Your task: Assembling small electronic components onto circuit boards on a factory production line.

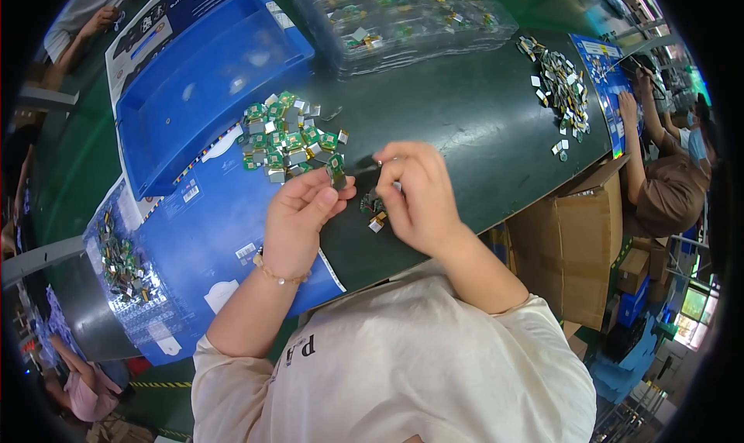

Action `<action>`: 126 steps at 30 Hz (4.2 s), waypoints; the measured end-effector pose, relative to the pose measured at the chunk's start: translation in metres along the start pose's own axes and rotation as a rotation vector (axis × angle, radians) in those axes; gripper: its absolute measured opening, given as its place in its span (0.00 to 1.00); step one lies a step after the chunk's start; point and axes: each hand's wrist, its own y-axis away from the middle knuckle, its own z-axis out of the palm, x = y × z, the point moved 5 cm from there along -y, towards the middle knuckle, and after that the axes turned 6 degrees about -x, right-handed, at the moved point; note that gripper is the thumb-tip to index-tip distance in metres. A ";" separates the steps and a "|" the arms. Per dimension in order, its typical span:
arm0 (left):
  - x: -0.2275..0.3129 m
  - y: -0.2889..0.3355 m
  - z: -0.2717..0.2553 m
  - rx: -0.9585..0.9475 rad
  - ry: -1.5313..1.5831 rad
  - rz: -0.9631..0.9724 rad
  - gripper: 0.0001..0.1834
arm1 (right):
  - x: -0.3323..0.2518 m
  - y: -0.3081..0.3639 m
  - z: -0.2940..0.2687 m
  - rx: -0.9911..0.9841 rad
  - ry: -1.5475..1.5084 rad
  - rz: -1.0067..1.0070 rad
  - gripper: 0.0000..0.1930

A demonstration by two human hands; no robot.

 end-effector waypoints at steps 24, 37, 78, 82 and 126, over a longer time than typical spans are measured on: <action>0.005 -0.010 -0.025 -0.112 0.331 0.156 0.09 | 0.042 0.003 -0.026 -0.316 0.154 0.167 0.13; 0.010 0.000 0.007 -0.312 0.061 0.036 0.22 | 0.022 0.028 -0.016 -0.395 0.304 0.300 0.15; 0.027 -0.013 -0.022 0.048 0.235 0.139 0.16 | -0.018 -0.081 0.027 -0.392 -0.187 -0.179 0.15; 0.017 -0.012 -0.025 0.048 0.353 0.137 0.16 | -0.024 -0.087 0.025 -0.551 -0.200 -0.184 0.17; 0.008 0.006 0.018 -0.336 -0.142 -0.098 0.14 | 0.028 0.022 -0.010 -0.366 -0.708 0.604 0.03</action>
